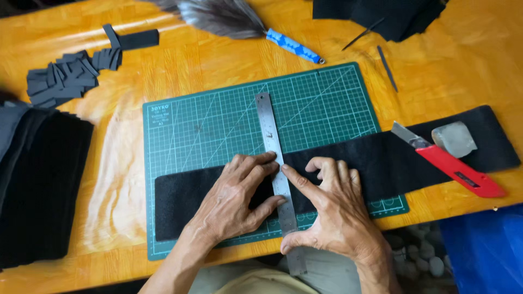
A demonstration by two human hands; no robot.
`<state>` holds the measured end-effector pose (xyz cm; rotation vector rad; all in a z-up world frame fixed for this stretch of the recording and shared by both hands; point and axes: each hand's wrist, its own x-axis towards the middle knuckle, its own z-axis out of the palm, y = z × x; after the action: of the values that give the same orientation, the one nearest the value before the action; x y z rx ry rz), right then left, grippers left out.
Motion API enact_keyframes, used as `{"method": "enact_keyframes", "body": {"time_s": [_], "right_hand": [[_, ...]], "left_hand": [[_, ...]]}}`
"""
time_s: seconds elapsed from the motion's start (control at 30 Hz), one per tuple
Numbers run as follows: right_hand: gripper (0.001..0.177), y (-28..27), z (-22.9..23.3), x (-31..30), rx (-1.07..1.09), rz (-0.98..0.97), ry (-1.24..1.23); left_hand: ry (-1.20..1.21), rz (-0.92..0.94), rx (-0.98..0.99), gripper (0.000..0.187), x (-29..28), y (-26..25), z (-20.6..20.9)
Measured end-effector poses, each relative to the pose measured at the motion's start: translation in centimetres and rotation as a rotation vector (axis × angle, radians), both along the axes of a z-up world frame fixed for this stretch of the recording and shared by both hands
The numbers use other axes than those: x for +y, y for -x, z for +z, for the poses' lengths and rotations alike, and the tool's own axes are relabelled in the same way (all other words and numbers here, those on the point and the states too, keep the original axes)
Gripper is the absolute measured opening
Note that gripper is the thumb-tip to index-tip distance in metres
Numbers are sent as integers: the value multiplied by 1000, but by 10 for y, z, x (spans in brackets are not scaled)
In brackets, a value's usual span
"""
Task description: The person measures and cuts black fabric strips on a green cutting mat using a metal ruler and a red utility knife. After cutting, they use a feather duster to clean the fabric and the mat, then repeat the measuring and cutting process.
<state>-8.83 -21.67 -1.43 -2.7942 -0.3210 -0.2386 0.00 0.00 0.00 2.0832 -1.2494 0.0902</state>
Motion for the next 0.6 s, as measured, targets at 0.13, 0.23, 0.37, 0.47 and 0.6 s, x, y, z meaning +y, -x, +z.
{"method": "enact_keyframes", "body": {"time_s": [0.13, 0.23, 0.37, 0.47, 0.6], "right_hand": [[140, -1, -2, -1, 20, -3, -13], [139, -1, -1, 0, -20, 2, 1], [135, -1, 0, 0, -33, 3, 2], [136, -1, -1, 0, -14, -2, -10], [136, -1, -2, 0, -32, -2, -20]], "left_hand": [[-3, 6, -1, 50, 0, 0, -1], [-1, 2, -2, 51, -1, 0, 0], [-10, 3, -3, 50, 0, 0, 0], [-12, 4, 2, 51, 0, 0, 0], [-15, 3, 1, 52, 0, 0, 0]]}}
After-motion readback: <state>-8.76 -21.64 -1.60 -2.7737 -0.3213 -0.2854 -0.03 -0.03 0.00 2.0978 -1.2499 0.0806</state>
